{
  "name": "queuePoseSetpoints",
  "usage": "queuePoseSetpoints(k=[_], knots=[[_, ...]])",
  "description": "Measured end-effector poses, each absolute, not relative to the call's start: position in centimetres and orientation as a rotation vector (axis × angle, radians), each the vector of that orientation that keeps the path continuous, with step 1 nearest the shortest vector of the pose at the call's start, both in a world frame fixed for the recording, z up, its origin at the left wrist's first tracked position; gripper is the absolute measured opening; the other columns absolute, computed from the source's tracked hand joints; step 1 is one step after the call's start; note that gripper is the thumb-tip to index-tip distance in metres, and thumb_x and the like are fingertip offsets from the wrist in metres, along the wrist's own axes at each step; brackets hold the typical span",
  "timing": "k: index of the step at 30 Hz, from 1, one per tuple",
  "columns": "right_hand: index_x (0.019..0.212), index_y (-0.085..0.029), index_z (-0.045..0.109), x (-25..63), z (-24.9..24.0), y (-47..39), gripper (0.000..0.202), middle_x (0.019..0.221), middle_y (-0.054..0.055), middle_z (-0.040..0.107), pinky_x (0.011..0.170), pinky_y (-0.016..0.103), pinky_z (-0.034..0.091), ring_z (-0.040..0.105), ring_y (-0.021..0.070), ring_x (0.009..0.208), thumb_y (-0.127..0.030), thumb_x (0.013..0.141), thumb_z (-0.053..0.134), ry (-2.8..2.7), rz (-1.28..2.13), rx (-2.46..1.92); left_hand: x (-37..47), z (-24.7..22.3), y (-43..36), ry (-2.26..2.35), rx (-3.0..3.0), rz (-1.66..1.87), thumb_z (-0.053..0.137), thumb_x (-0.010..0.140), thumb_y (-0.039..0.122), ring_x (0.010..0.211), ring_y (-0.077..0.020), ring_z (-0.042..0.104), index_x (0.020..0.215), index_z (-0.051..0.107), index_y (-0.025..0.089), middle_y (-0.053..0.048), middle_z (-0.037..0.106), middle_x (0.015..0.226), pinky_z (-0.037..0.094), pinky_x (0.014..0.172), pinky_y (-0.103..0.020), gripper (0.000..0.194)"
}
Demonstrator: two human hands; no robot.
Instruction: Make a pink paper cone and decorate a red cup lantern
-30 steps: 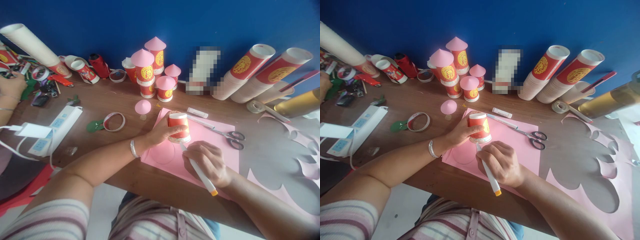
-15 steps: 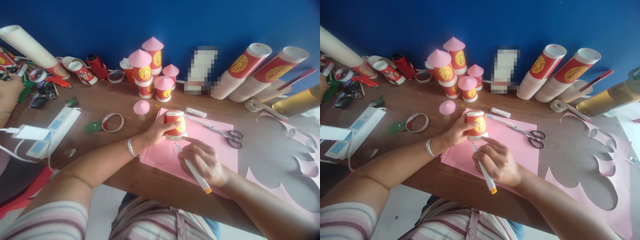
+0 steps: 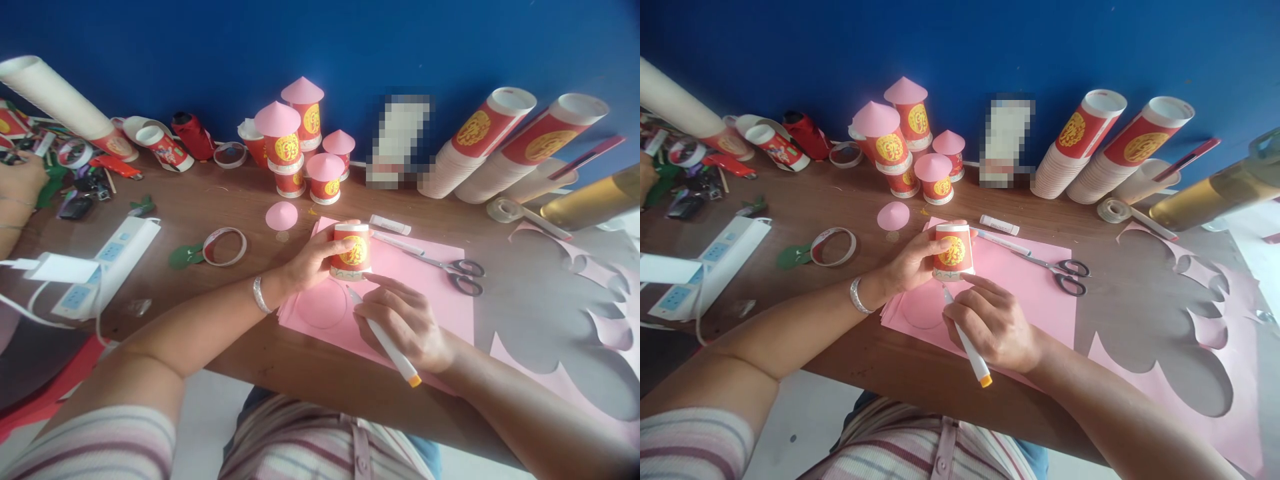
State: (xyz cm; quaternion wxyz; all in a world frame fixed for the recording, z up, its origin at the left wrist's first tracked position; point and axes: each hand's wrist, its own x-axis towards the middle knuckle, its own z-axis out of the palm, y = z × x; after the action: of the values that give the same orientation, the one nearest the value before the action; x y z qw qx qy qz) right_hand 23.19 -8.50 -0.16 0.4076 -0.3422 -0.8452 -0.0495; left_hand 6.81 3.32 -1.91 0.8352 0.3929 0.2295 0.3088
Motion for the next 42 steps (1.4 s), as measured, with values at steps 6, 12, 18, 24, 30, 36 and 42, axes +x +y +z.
queuePoseSetpoints(k=[6,12,18,24,30,36,42], knots=[[0.095,-0.017,0.06,23.1,0.0,-8.5,0.016,0.073,-0.003,0.059,0.094,0.039,0.065,0.056,0.0102,0.062,-0.005,0.086,0.064,-2.141,-0.143,-0.832,6.9,-1.7,3.0,0.557,0.885,0.65,0.086,0.074,0.037,0.085,-0.0157,0.063,0.114,0.062,0.015,-0.006,0.068,0.094,0.051,0.078,-0.03,0.052],[0.099,-0.017,0.059,23.6,0.1,-8.1,0.022,0.074,0.001,0.063,0.071,0.034,0.065,0.063,0.0139,0.068,-0.003,0.084,0.065,-2.039,-0.172,-0.917,7.0,-2.0,3.0,0.555,0.923,0.644,0.086,0.074,0.037,0.078,-0.0117,0.06,0.109,0.059,0.015,-0.002,0.063,0.086,0.049,0.077,-0.028,0.049],[0.101,-0.018,0.057,23.8,0.2,-7.8,0.021,0.073,0.001,0.064,0.058,0.03,0.057,0.062,0.0145,0.063,-0.004,0.086,0.063,-2.045,-0.163,-0.962,6.9,-2.1,3.0,0.552,0.969,0.638,0.084,0.076,0.039,0.081,-0.0132,0.059,0.106,0.057,0.016,-0.003,0.062,0.09,0.049,0.074,-0.027,0.045],[0.099,-0.019,0.059,23.8,0.2,-7.8,0.02,0.073,0.0,0.064,0.058,0.029,0.056,0.061,0.0142,0.061,-0.004,0.086,0.062,-2.042,-0.154,-0.984,7.0,-2.4,3.1,0.505,0.995,0.627,0.083,0.077,0.039,0.078,-0.0145,0.062,0.104,0.057,0.017,-0.003,0.064,0.089,0.049,0.072,-0.028,0.043],[0.097,-0.019,0.059,23.7,0.4,-7.7,0.018,0.073,0.0,0.063,0.057,0.028,0.055,0.061,0.0138,0.061,-0.004,0.087,0.062,-2.055,-0.153,-0.994,6.8,-2.7,3.1,0.532,1.012,0.633,0.083,0.077,0.039,0.082,-0.0146,0.061,0.109,0.057,0.017,-0.004,0.064,0.093,0.049,0.077,-0.029,0.047],[0.095,-0.018,0.059,23.7,0.6,-7.8,0.018,0.073,0.001,0.063,0.058,0.029,0.054,0.059,0.0133,0.06,-0.003,0.087,0.061,-2.081,-0.132,-0.99,6.8,-2.6,3.1,0.552,1.019,0.636,0.084,0.076,0.038,0.084,-0.0144,0.059,0.109,0.057,0.017,-0.003,0.063,0.093,0.048,0.077,-0.028,0.047],[0.094,-0.02,0.058,23.7,0.7,-7.9,0.019,0.071,-0.001,0.062,0.057,0.028,0.053,0.058,0.0132,0.06,-0.002,0.086,0.06,-2.079,-0.145,-1.009,6.8,-2.5,3.1,0.547,1.007,0.629,0.085,0.075,0.039,0.082,-0.0143,0.061,0.108,0.057,0.017,-0.003,0.063,0.091,0.048,0.074,-0.028,0.048]])
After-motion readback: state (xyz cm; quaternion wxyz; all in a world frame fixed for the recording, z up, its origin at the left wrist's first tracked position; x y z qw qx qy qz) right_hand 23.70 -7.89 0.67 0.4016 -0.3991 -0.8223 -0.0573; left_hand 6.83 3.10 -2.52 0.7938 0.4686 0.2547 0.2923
